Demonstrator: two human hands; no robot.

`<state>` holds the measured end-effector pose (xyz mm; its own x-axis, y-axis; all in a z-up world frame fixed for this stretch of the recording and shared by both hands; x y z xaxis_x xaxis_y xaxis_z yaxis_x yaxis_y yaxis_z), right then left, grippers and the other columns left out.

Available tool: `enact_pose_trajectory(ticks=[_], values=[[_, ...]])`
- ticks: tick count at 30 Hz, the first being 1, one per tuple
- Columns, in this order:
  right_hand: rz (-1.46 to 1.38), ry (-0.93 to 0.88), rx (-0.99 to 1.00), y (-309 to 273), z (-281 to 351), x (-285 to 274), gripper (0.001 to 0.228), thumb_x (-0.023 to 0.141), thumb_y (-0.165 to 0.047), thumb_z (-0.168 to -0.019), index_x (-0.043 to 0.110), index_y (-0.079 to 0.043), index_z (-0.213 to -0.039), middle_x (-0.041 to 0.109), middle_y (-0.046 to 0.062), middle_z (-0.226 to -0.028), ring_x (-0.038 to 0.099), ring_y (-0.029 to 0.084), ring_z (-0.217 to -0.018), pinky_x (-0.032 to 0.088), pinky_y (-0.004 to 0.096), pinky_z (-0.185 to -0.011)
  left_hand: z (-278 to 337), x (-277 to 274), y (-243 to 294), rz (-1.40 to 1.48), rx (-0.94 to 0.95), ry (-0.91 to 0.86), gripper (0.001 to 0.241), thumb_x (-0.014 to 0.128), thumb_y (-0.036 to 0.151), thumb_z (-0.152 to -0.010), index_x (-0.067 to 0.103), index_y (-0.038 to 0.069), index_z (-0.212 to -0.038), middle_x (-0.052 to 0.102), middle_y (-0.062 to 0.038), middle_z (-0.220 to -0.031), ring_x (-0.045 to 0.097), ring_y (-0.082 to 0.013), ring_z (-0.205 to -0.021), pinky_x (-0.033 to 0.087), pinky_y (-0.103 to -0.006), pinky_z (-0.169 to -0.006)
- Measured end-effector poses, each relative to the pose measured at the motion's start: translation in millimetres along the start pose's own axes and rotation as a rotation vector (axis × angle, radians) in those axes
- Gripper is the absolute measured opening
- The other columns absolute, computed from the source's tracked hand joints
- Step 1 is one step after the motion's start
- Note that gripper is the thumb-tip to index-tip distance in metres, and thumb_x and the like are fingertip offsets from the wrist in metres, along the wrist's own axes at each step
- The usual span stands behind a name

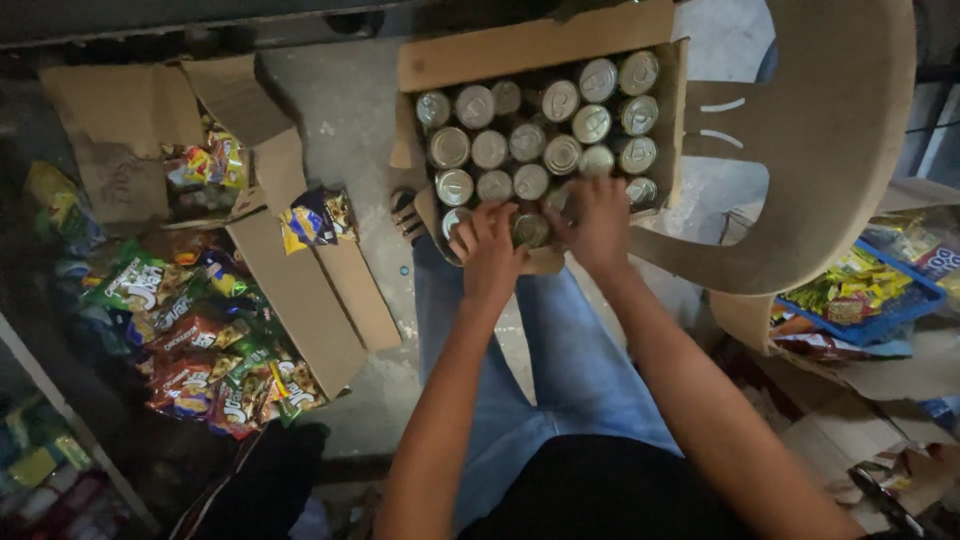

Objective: Transferring various canned food products from a box onto retail shelves.

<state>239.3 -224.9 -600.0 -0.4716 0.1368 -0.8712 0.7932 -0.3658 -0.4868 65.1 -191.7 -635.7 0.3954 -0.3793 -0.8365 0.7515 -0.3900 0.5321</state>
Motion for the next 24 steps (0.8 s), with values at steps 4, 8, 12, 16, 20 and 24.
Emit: enact_pose_trajectory(ticks=[4,8,12,16,20,24], values=[[0.100,-0.063,-0.140,35,41,38,0.041,0.077,-0.017,-0.084,0.066,0.001,-0.120,0.058,0.024,-0.127,0.053,0.046,-0.118,0.043,0.053,-0.098,-1,13,11,-0.034,0.027,-0.032,0.076,0.085,0.021,-0.078,0.048,0.018,-0.144,0.035,-0.018,-0.142,0.034,-0.0453,-0.132,0.025,-0.0673,-0.106],[-0.133,-0.087,-0.020,58,24,17,0.034,0.069,-0.011,-0.090,0.067,-0.008,-0.125,0.060,0.016,-0.128,0.056,0.042,-0.122,0.045,0.051,-0.106,-10,44,16,-0.084,0.201,-0.134,0.070,0.076,0.012,-0.083,0.052,0.025,-0.147,0.043,-0.010,-0.152,0.037,-0.0406,-0.138,0.027,-0.0624,-0.114],[0.245,-0.025,-0.110,51,-1,-15,0.058,0.079,-0.020,-0.081,0.061,-0.008,-0.135,0.054,0.016,-0.140,0.045,0.045,-0.124,0.036,0.062,-0.102,-15,32,31,-0.021,0.215,-0.239,0.045,0.073,0.018,-0.088,0.064,0.026,-0.131,0.055,-0.005,-0.142,0.044,-0.0338,-0.137,0.026,-0.0648,-0.115],[0.406,-0.152,-0.056,54,-10,-11,0.069,0.084,-0.035,-0.076,0.058,-0.012,-0.135,0.050,0.014,-0.140,0.041,0.041,-0.130,0.030,0.070,-0.099,-9,32,27,-0.032,0.240,-0.162,0.044,0.074,0.015,-0.086,0.068,0.025,-0.128,0.058,-0.002,-0.142,0.047,-0.0312,-0.136,0.030,-0.0603,-0.117],[0.320,-0.299,-0.026,59,1,-16,0.076,0.085,-0.032,-0.070,0.057,-0.013,-0.139,0.050,0.015,-0.139,0.039,0.043,-0.128,0.031,0.066,-0.100,-11,28,27,0.032,0.194,-0.195,0.047,0.076,0.022,-0.084,0.066,0.019,-0.129,0.053,-0.012,-0.140,0.044,-0.0378,-0.135,0.031,-0.0563,-0.114],[0.060,-0.164,-0.188,56,4,-37,0.039,0.077,-0.016,-0.081,0.069,-0.019,-0.119,0.057,0.012,-0.138,0.047,0.041,-0.126,0.039,0.054,-0.108,-19,7,18,0.087,0.192,-0.078,0.043,0.074,0.018,-0.089,0.064,0.014,-0.130,0.052,-0.017,-0.141,0.045,-0.0375,-0.135,0.038,-0.0507,-0.116]])
Point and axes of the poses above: each hand's wrist, its own z-axis away from the middle knuckle, its own x-axis out of the palm, y = z × x, the point moved 3 cm from there along -z, towards the middle knuckle
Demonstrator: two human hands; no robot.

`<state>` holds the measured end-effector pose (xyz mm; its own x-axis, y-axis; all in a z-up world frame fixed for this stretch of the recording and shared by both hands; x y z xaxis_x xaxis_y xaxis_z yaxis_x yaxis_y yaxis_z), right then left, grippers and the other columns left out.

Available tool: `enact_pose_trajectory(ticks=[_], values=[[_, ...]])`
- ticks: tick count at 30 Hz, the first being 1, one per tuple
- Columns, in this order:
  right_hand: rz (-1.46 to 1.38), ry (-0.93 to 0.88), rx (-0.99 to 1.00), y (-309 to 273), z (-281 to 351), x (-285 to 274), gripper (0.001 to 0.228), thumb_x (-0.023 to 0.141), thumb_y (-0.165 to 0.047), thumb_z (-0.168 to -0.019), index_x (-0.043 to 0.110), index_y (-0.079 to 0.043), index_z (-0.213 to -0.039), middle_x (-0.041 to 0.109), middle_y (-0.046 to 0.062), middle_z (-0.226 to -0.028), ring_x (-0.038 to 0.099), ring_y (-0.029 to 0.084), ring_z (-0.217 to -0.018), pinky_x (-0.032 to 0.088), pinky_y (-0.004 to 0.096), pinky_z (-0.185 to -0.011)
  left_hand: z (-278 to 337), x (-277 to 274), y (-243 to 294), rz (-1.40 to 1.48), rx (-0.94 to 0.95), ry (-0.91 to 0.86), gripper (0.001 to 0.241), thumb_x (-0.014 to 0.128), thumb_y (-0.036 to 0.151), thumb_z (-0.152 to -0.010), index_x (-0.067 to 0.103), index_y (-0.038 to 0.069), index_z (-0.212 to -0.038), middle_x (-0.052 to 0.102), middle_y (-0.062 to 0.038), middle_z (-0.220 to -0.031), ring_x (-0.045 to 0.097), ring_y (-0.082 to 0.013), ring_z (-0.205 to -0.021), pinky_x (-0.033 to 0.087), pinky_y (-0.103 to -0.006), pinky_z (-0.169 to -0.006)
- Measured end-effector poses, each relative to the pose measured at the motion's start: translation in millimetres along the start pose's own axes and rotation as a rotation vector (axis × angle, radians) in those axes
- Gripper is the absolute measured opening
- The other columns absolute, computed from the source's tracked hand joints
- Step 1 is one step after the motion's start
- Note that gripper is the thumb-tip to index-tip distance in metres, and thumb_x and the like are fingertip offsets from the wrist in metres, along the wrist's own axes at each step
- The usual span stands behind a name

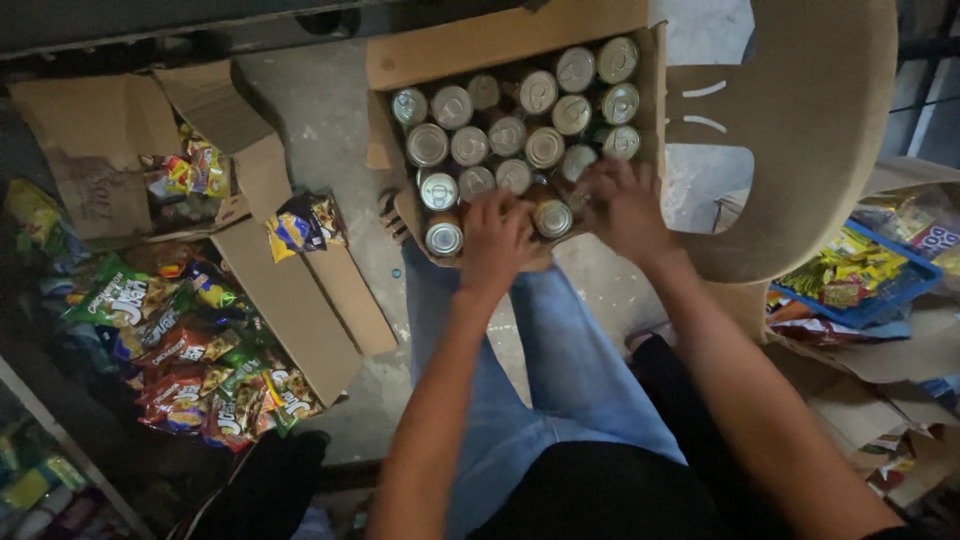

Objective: Transferring various canned food products from a box onto retail shelves.

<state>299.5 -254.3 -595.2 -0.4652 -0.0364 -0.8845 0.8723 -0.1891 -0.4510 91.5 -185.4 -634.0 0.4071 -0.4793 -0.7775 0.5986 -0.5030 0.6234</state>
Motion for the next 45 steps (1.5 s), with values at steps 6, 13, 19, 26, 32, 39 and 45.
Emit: enact_pose_trajectory(ticks=[6,13,19,26,32,39,45], values=[[-0.159,0.163,0.074,7,-48,-3,0.034,0.065,-0.006,-0.100,0.061,-0.006,-0.134,0.057,0.018,-0.134,0.058,0.043,-0.123,0.052,0.049,-0.103,-36,-69,-38,-0.220,-0.338,0.075,0.062,0.075,0.022,-0.094,0.049,0.009,-0.149,0.051,-0.026,-0.130,0.043,-0.0459,-0.123,0.042,-0.0553,-0.101],[-0.156,0.119,-0.216,-68,-122,29,0.046,0.065,-0.004,-0.093,0.059,-0.007,-0.139,0.057,0.021,-0.138,0.057,0.044,-0.126,0.051,0.051,-0.101,-65,-71,-101,-0.137,-0.161,0.166,0.083,0.083,0.021,-0.082,0.041,0.003,-0.152,0.057,-0.025,-0.130,0.055,-0.0424,-0.121,0.050,-0.0489,-0.097],[-0.211,-0.093,0.008,-91,-165,75,0.079,0.076,-0.018,-0.086,0.037,-0.004,-0.153,0.040,0.036,-0.144,0.053,0.054,-0.115,0.047,0.057,-0.089,-76,-70,-109,-0.160,-0.138,0.069,0.067,0.085,0.019,-0.080,0.053,0.006,-0.137,0.062,-0.016,-0.130,0.063,-0.0390,-0.114,0.055,-0.0483,-0.091],[-0.405,0.108,-0.036,-94,-163,81,0.064,0.073,-0.019,-0.096,0.045,-0.008,-0.152,0.057,0.024,-0.142,0.061,0.047,-0.120,0.054,0.051,-0.090,-73,-59,-128,-0.445,-0.045,0.238,0.057,0.081,0.014,-0.081,0.059,0.009,-0.133,0.065,-0.009,-0.132,0.057,-0.0336,-0.129,0.056,-0.0445,-0.087],[-0.284,0.040,-0.020,-97,-158,77,0.079,0.085,-0.027,-0.089,0.039,-0.007,-0.150,0.059,0.025,-0.134,0.063,0.046,-0.119,0.056,0.051,-0.089,-79,-58,-137,-0.584,-0.112,0.105,0.048,0.073,0.009,-0.090,0.059,0.010,-0.136,0.061,-0.016,-0.132,0.049,-0.0384,-0.128,0.049,-0.0438,-0.104],[-0.093,-0.030,0.055,-103,-164,76,0.101,0.087,-0.028,-0.075,0.027,0.000,-0.151,0.056,0.030,-0.130,0.063,0.050,-0.102,0.053,0.056,-0.075,-78,-72,-120,-0.570,-0.052,0.180,0.065,0.076,0.014,-0.080,0.055,0.012,-0.142,0.051,-0.013,-0.136,0.046,-0.0372,-0.120,0.039,-0.0500,-0.100],[-0.496,0.133,-0.012,-82,-158,84,0.061,0.077,-0.029,-0.096,0.048,-0.006,-0.144,0.065,0.019,-0.133,0.069,0.041,-0.118,0.059,0.048,-0.094,-84,-79,-129,-0.579,-0.149,0.273,0.060,0.077,0.016,-0.089,0.055,0.014,-0.145,0.050,-0.013,-0.141,0.045,-0.0344,-0.122,0.038,-0.0517,-0.097]])
Point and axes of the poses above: each hand's wrist, its own z-axis away from the middle knuckle, its own x-axis out of the palm, y = z × x, the point moved 3 cm from there along -z, towards the middle knuckle
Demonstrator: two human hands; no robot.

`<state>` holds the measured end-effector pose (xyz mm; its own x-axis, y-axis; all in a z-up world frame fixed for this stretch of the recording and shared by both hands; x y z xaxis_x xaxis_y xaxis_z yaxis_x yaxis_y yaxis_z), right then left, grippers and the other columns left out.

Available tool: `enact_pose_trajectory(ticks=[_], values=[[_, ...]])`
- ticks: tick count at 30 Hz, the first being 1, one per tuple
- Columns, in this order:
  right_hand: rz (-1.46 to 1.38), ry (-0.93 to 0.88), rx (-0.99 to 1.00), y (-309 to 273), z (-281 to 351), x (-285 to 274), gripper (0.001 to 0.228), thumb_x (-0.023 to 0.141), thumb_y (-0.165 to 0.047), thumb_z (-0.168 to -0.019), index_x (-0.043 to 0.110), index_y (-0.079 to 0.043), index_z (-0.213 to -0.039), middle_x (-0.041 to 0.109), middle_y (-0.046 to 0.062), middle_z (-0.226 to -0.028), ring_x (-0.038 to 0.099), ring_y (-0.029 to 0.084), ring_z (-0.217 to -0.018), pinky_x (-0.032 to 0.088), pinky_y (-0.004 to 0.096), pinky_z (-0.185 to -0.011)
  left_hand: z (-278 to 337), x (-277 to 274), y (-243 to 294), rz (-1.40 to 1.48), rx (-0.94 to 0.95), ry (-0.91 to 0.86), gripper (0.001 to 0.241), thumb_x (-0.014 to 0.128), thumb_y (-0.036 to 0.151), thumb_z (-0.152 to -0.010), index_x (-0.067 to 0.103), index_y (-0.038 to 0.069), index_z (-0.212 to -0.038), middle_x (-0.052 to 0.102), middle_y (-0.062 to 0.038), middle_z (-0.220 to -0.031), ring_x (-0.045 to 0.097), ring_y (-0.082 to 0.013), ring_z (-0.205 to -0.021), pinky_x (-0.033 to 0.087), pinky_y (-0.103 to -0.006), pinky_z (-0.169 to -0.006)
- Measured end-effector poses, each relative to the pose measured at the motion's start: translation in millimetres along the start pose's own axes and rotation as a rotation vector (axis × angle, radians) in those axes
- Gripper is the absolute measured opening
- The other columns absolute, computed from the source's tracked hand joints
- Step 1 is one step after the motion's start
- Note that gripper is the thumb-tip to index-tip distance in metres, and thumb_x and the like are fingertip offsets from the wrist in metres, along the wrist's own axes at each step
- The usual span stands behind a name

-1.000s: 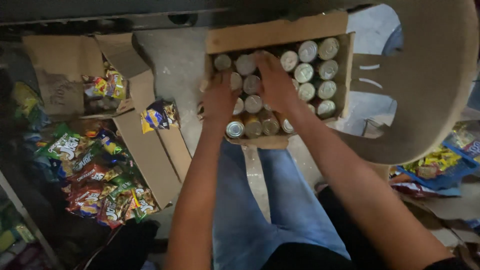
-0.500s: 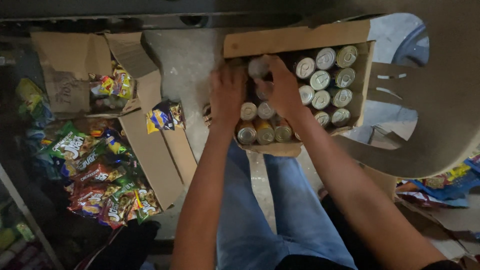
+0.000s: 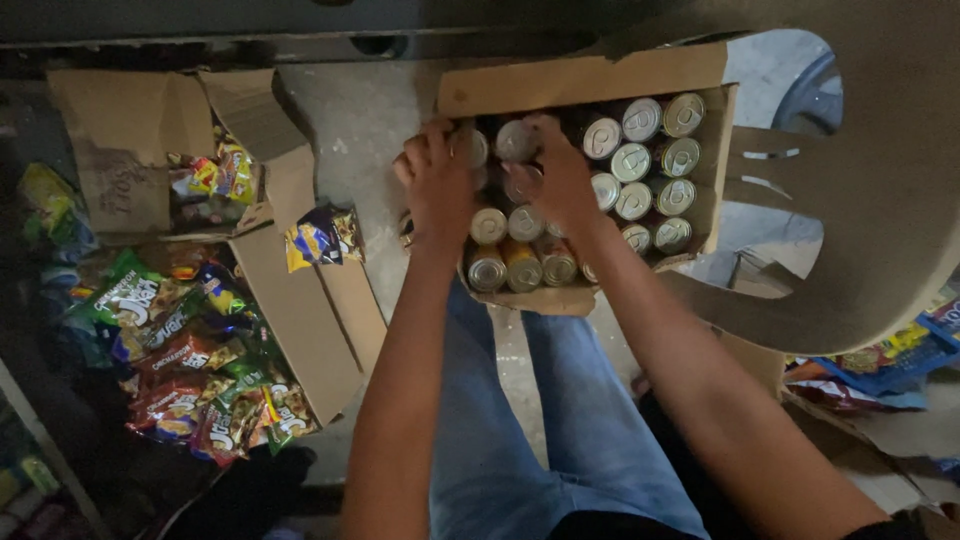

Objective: Transferring various canned food products from a box onto retail shelves.

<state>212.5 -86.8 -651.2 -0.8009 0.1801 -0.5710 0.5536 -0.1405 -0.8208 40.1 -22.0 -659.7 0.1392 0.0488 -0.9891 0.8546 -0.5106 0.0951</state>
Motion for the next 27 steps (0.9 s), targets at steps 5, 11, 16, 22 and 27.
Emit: enact_pose_trajectory(ticks=[5,11,16,22,27], values=[[0.474,-0.001,-0.089,-32,8,-18,0.077,0.088,-0.045,-0.078,0.050,-0.002,-0.130,0.065,0.020,-0.116,0.060,0.044,-0.108,0.037,0.061,-0.101,10,-7,7,0.036,-0.011,0.020,0.056,0.075,0.028,-0.090,0.057,0.013,-0.140,0.051,-0.014,-0.138,0.045,-0.0377,-0.123,0.038,-0.0537,-0.100],[0.684,-0.100,-0.050,-26,17,-5,0.078,0.089,-0.045,-0.071,0.060,-0.001,-0.128,0.064,0.016,-0.100,0.060,0.038,-0.107,0.021,0.066,-0.119,41,-34,29,0.149,0.091,-0.349,0.063,0.076,0.045,-0.089,0.058,0.001,-0.130,0.059,-0.015,-0.122,0.058,-0.0329,-0.115,0.051,-0.0478,-0.094],[0.385,0.060,-0.037,-53,23,3,0.060,0.086,-0.041,-0.072,0.063,-0.005,-0.115,0.066,0.011,-0.101,0.062,0.037,-0.107,0.025,0.063,-0.115,59,-26,30,0.255,-0.034,-0.387,0.065,0.087,0.045,-0.071,0.058,0.006,-0.113,0.060,-0.010,-0.109,0.063,-0.0307,-0.106,0.059,-0.0416,-0.076],[0.469,0.148,-0.223,-43,37,11,0.026,0.076,-0.028,-0.092,0.065,-0.015,-0.111,0.070,0.009,-0.108,0.054,0.037,-0.115,0.028,0.060,-0.108,78,-4,25,0.340,-0.191,-0.272,0.060,0.084,0.027,-0.078,0.053,0.004,-0.123,0.057,-0.017,-0.119,0.065,-0.0315,-0.103,0.060,-0.0369,-0.067],[0.552,0.029,-0.060,10,43,-30,0.049,0.074,-0.015,-0.079,0.063,-0.016,-0.127,0.062,0.013,-0.129,0.048,0.040,-0.127,0.031,0.058,-0.105,76,-33,36,0.431,-0.110,-0.050,0.056,0.086,0.025,-0.073,0.054,0.007,-0.114,0.058,-0.012,-0.113,0.062,-0.0346,-0.107,0.061,-0.0428,-0.071]])
Point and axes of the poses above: each hand's wrist, its own z-axis away from the middle knuckle, its own x-axis out of the palm, y = z × x, the point moved 3 cm from there along -z, towards the middle knuckle
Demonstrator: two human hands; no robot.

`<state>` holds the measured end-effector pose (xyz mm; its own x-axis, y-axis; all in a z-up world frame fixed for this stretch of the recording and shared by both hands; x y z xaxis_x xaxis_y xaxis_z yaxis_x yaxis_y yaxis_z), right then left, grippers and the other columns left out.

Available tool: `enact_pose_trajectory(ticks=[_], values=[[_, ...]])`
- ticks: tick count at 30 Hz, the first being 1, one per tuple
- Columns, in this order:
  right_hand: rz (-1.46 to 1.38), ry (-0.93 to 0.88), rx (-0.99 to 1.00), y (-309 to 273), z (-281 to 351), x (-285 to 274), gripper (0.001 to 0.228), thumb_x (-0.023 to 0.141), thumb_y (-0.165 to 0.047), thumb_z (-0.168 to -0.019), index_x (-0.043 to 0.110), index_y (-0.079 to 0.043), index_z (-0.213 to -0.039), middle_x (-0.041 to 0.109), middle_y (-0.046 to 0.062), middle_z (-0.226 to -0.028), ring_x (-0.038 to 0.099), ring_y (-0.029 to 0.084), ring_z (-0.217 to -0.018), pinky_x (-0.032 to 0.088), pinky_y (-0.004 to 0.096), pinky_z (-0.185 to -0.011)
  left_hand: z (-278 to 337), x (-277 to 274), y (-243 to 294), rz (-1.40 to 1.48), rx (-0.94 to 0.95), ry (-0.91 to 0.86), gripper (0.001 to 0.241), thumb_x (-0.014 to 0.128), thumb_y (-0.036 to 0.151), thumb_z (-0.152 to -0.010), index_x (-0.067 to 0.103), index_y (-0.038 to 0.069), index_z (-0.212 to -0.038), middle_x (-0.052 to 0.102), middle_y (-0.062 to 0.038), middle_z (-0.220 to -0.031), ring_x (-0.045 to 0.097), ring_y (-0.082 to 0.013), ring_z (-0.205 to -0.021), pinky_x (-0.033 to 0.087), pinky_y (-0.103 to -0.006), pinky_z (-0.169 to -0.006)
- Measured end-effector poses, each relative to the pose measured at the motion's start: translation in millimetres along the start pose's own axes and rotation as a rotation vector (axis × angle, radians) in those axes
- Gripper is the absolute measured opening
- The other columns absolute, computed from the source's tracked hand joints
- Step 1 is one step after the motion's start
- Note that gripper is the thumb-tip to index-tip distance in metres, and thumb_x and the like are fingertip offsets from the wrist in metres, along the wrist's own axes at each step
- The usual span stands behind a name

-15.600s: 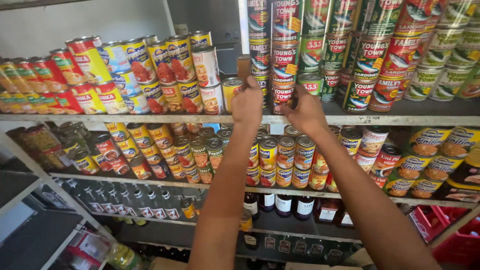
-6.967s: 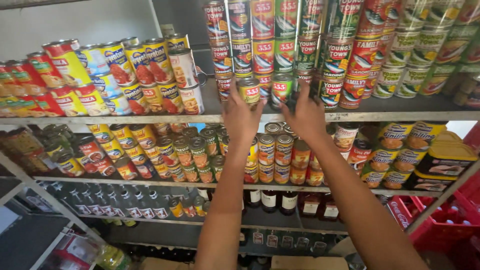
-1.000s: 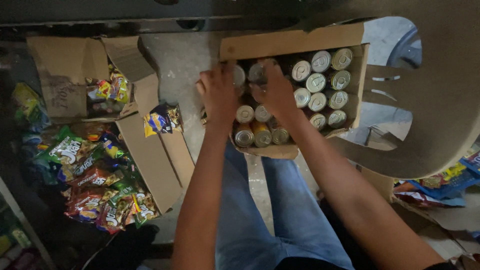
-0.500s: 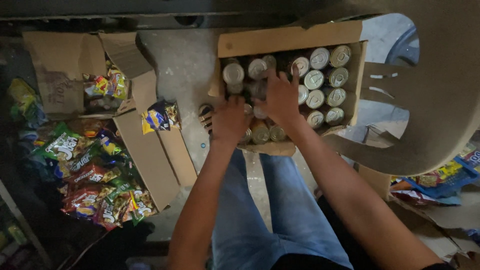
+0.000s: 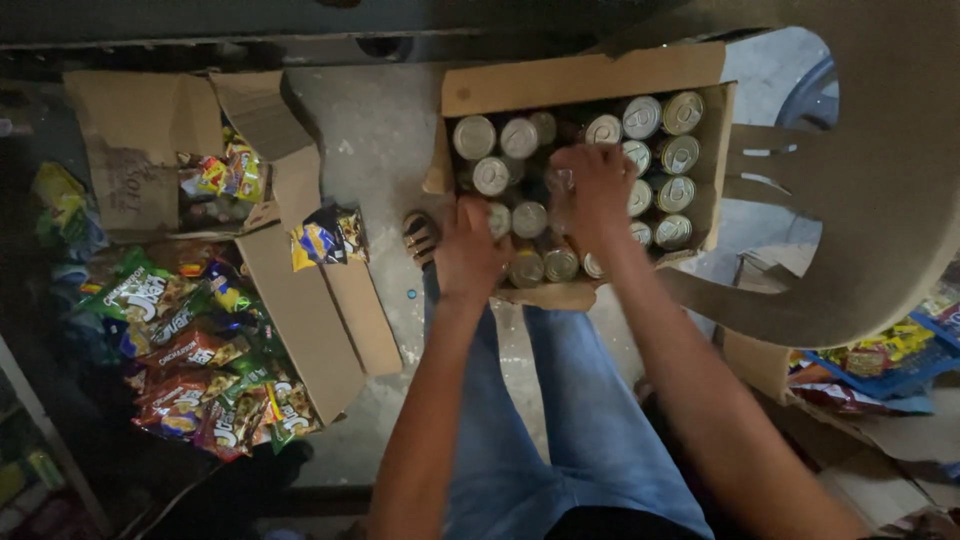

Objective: Transferring various canned food products from a box onto retail shelves.

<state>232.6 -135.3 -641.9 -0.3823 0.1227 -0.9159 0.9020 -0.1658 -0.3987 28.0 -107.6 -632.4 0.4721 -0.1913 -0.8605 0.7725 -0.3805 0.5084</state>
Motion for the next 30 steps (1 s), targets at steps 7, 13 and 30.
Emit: enact_pose_trajectory(ticks=[7,13,30], values=[[0.354,-0.093,-0.225,7,0,-10,0.071,0.077,-0.016,-0.069,0.060,-0.017,-0.138,0.062,0.010,-0.130,0.045,0.038,-0.131,0.027,0.064,-0.105,1,-8,7,0.033,0.149,0.044,0.050,0.083,0.025,-0.078,0.055,0.011,-0.117,0.059,-0.007,-0.115,0.061,-0.0315,-0.110,0.062,-0.0394,-0.082],[0.346,-0.259,-0.151,11,-16,-18,0.061,0.079,-0.025,-0.080,0.062,-0.020,-0.139,0.063,0.008,-0.128,0.045,0.036,-0.134,0.029,0.063,-0.102,-2,-38,17,0.079,0.101,-0.011,0.052,0.084,0.027,-0.078,0.056,0.010,-0.119,0.060,-0.009,-0.115,0.061,-0.0331,-0.108,0.059,-0.0439,-0.082],[0.231,-0.292,-0.286,-35,12,11,0.077,0.080,-0.056,-0.067,0.066,-0.011,-0.127,0.064,0.015,-0.128,0.044,0.047,-0.135,0.018,0.083,-0.104,-28,-97,-4,0.534,-0.082,-0.161,0.064,0.083,0.007,-0.074,0.067,0.010,-0.136,0.057,-0.016,-0.121,0.065,-0.0303,-0.112,0.057,-0.0370,-0.096]])
Point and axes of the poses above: each hand's wrist, its own z-axis away from the middle knuckle, its own x-axis out of the palm, y = z × x, the point moved 3 cm from there along -z, towards the middle knuckle
